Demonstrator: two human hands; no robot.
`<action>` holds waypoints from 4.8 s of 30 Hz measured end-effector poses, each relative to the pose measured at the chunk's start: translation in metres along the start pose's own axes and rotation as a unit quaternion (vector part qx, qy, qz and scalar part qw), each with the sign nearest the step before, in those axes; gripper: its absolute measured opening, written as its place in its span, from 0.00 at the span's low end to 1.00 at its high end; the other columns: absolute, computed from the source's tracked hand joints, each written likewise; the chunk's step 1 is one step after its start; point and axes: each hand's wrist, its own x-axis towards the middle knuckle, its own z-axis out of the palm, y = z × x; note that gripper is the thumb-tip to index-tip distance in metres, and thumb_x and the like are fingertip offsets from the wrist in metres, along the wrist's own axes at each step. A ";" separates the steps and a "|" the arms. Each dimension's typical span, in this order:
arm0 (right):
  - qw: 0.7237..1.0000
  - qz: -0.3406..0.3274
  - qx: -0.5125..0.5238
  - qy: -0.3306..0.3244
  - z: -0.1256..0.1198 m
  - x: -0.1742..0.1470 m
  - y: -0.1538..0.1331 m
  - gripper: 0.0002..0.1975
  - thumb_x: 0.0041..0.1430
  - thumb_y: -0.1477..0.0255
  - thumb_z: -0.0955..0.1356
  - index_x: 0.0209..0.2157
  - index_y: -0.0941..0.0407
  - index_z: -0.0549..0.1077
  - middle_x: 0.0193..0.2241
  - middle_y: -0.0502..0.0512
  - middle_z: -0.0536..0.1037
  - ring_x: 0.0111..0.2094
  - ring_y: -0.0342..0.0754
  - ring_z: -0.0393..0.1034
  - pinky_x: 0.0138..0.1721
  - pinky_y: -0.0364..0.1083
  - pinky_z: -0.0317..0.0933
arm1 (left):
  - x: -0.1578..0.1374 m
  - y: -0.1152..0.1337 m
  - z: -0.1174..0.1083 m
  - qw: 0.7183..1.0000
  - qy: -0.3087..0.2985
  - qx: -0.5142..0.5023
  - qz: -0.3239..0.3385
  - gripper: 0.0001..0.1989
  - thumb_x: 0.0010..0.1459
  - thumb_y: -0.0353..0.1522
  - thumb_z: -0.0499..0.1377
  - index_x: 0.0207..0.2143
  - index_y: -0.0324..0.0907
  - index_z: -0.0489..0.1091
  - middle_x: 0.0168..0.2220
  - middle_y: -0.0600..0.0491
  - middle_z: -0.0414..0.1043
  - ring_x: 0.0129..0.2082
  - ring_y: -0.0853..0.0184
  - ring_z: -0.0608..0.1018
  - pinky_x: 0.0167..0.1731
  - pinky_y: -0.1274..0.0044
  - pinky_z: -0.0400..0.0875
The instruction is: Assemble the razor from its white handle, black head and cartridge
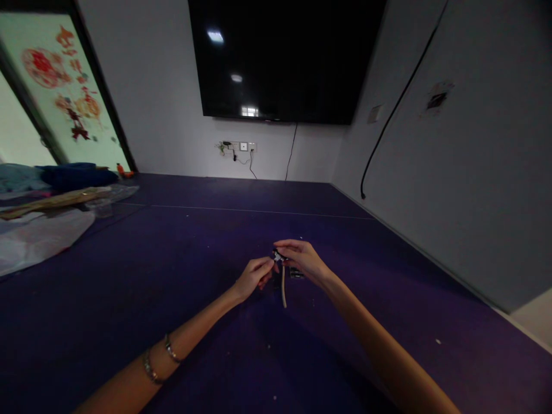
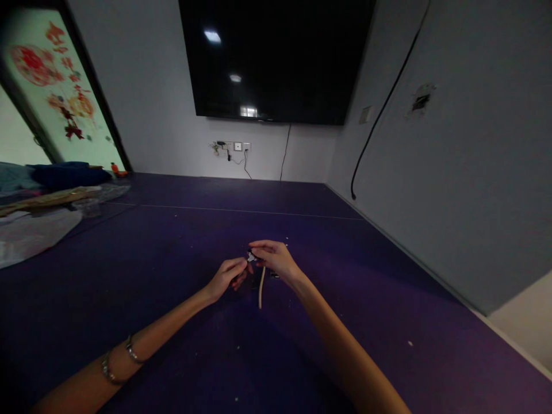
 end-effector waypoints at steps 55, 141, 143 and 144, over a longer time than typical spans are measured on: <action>0.700 -0.013 -0.713 -0.018 0.009 -0.027 0.051 0.21 0.58 0.71 0.59 0.54 0.53 0.63 0.35 0.62 0.78 0.36 0.54 0.74 0.34 0.47 0.62 | 0.008 0.014 -0.023 0.983 0.097 -0.155 -0.034 0.18 0.55 0.44 0.52 0.29 0.37 0.66 0.14 0.62 0.54 0.09 0.79 0.55 0.09 0.85 0.47; 0.881 -0.212 -0.421 -0.044 -0.069 -0.078 -0.068 0.13 0.56 0.66 0.66 0.42 0.52 0.76 0.34 0.56 0.76 0.36 0.47 0.69 0.35 0.46 0.63 | -0.019 0.066 0.032 0.992 0.023 -0.121 0.034 0.09 0.48 0.27 0.62 0.28 0.39 0.62 0.33 0.48 0.78 0.36 0.64 0.78 0.39 0.73 0.68; 0.881 -0.212 -0.418 -0.057 -0.068 -0.079 -0.069 0.13 0.56 0.66 0.66 0.42 0.53 0.76 0.34 0.57 0.76 0.36 0.47 0.70 0.35 0.45 0.63 | -0.019 0.066 0.032 0.993 0.026 -0.114 0.032 0.09 0.48 0.27 0.63 0.28 0.39 0.62 0.32 0.48 0.78 0.36 0.65 0.78 0.38 0.74 0.68; 0.882 -0.213 -0.414 -0.068 -0.067 -0.079 -0.069 0.13 0.56 0.66 0.66 0.42 0.52 0.76 0.34 0.57 0.76 0.35 0.46 0.70 0.34 0.45 0.64 | -0.019 0.066 0.032 0.993 0.028 -0.109 0.031 0.09 0.48 0.27 0.63 0.28 0.39 0.63 0.32 0.48 0.78 0.36 0.65 0.78 0.38 0.74 0.68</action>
